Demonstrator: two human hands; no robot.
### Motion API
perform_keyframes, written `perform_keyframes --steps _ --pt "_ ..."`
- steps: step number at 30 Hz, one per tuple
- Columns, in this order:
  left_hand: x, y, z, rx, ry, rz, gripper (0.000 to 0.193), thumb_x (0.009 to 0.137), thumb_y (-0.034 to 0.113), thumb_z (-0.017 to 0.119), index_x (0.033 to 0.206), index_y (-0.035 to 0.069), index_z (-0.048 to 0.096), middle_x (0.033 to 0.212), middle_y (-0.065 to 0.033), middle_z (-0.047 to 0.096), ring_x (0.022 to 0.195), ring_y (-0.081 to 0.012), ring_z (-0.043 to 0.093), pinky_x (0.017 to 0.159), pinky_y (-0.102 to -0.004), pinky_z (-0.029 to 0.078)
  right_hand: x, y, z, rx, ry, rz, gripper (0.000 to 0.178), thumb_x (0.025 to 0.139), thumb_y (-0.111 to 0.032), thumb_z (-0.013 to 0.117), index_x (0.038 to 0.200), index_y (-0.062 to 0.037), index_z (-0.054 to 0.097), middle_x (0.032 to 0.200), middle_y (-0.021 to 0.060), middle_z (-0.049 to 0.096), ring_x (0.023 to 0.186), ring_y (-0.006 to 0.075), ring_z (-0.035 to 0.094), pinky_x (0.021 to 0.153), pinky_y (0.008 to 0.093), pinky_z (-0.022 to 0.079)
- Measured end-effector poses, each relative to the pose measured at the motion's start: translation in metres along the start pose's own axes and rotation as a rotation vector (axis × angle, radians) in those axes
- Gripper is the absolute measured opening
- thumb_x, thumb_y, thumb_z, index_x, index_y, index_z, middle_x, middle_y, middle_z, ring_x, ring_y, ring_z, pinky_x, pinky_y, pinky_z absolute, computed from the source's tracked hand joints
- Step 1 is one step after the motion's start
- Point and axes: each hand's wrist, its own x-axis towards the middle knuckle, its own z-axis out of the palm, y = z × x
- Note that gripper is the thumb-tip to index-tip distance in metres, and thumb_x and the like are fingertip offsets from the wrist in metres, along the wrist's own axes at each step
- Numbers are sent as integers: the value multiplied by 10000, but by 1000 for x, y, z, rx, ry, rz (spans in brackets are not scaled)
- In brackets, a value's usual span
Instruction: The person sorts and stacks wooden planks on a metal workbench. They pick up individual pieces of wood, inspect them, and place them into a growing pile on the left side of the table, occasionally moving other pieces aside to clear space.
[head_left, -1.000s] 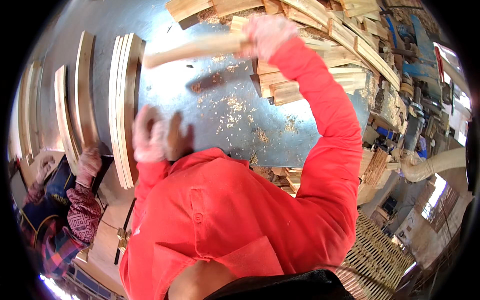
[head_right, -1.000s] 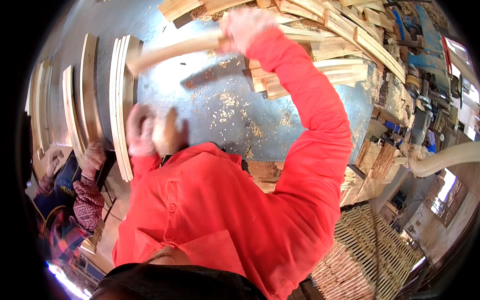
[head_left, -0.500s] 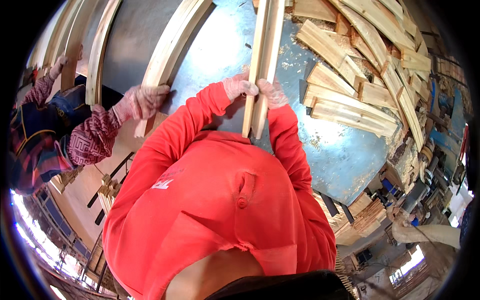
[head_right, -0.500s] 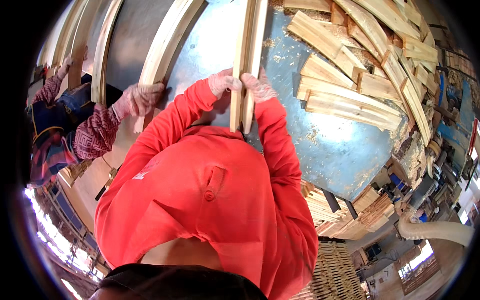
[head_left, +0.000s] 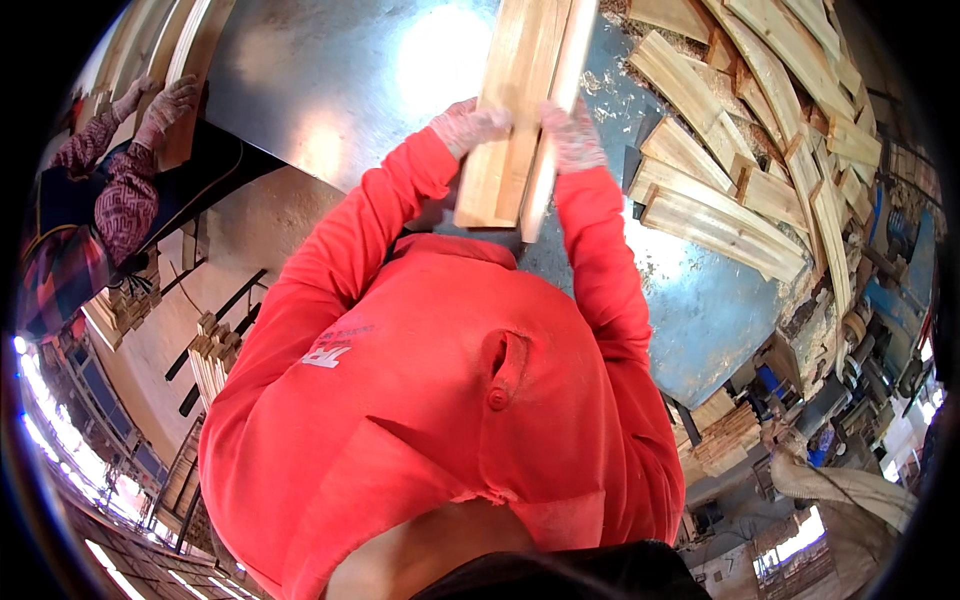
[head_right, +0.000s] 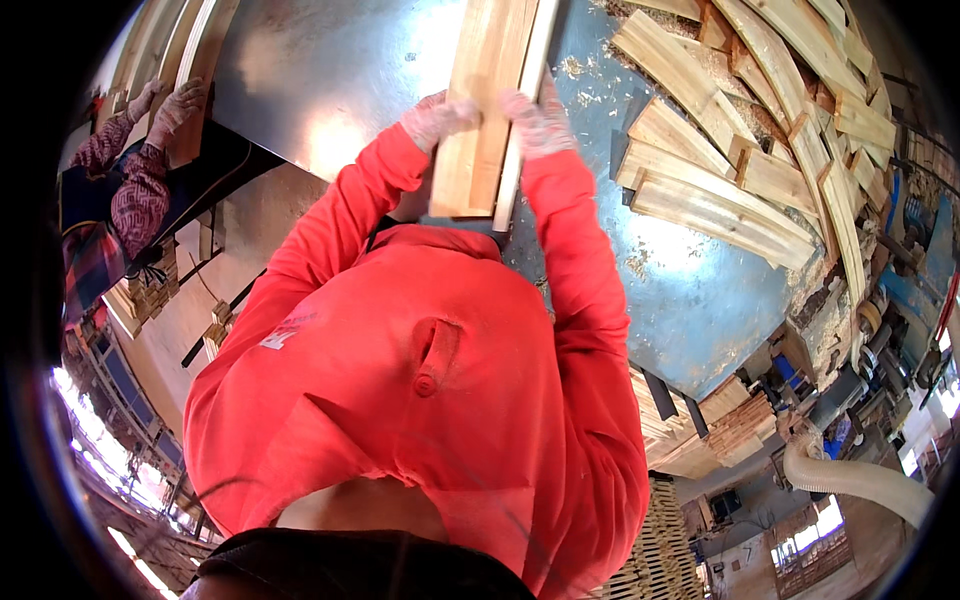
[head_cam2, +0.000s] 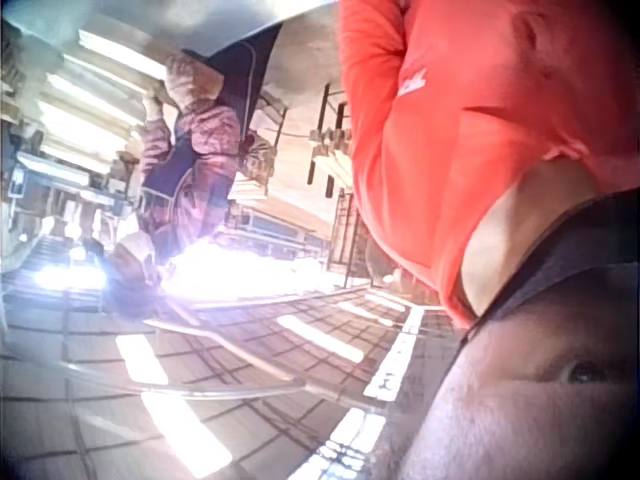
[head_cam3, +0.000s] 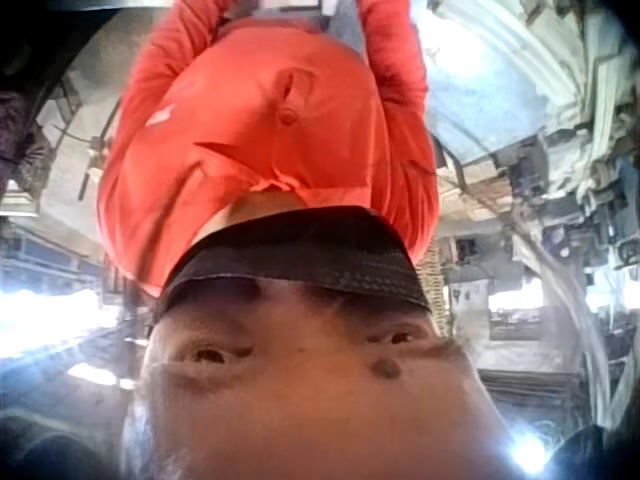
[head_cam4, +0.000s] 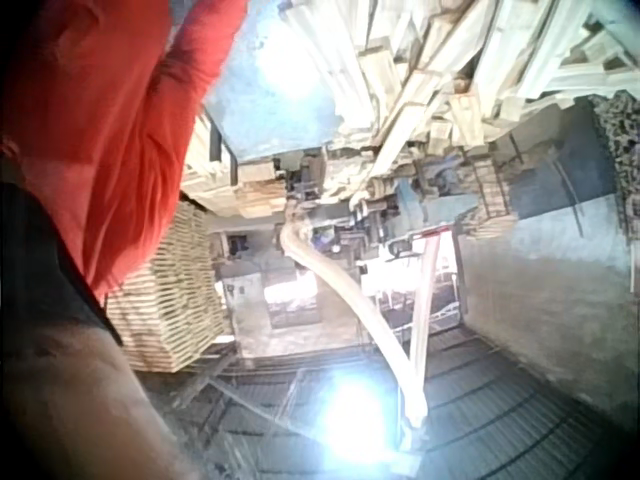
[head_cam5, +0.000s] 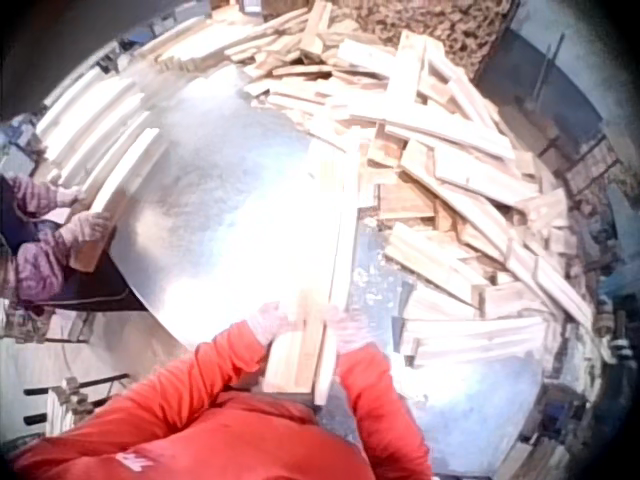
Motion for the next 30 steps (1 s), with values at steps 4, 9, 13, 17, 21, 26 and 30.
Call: perform_keyframes --steps 4,9,13,17,21,26,30 --pt "1 -3 -2 -26 70 -86 505 824 157 745 1259 8 538 1047 -80 679 921 -187 664 846 -338 543 -13 -15 3 35 88 16 781 828 -182 747 1474 -133 310 1335 155 486 1125 223 560 966 331 470" --pt "-19 1 -21 -180 -57 -56 592 787 232 762 1281 0 531 1094 -131 669 965 -256 666 868 -393 539 -62 -54 6 -1583 300 -309 660 855 -458 640 1386 -115 450 1357 288 435 1221 435 463 1048 453 376" --pt "-26 18 -12 -148 -41 -56 597 811 274 735 1299 8 515 1144 -131 649 1043 -228 630 914 -388 507 -89 -6 27 -692 -252 194 509 876 -386 633 1227 -22 574 1084 185 659 1004 322 634 875 396 485" --pt "-26 47 -20 -274 28 293 723 865 493 643 1367 18 430 1204 -114 620 1079 -213 608 952 -360 474 -65 -35 83 -573 -225 79 425 890 -339 618 1156 -8 604 992 143 690 912 227 660 805 344 505" --pt "-32 55 -48 -561 125 463 841 880 590 559 1447 28 296 1356 -170 492 1102 -267 586 939 -396 485 63 -108 143 -536 -217 -197 388 893 -307 613 1130 -1 608 1028 154 675 903 234 650 798 343 514" --pt "10 1 -97 -677 -203 269 654 897 469 608 1359 50 409 1075 -119 613 868 -206 599 697 -313 498 284 -260 206 -927 68 -721 409 895 -336 567 1096 18 607 998 183 659 881 289 645 739 418 525" --pt "0 30 -61 -317 248 200 306 885 291 626 1035 56 501 761 -30 496 642 -116 429 550 -253 352 228 -237 176 -1284 211 -737 431 840 -427 660 998 -27 626 903 172 677 801 363 644 734 476 503"
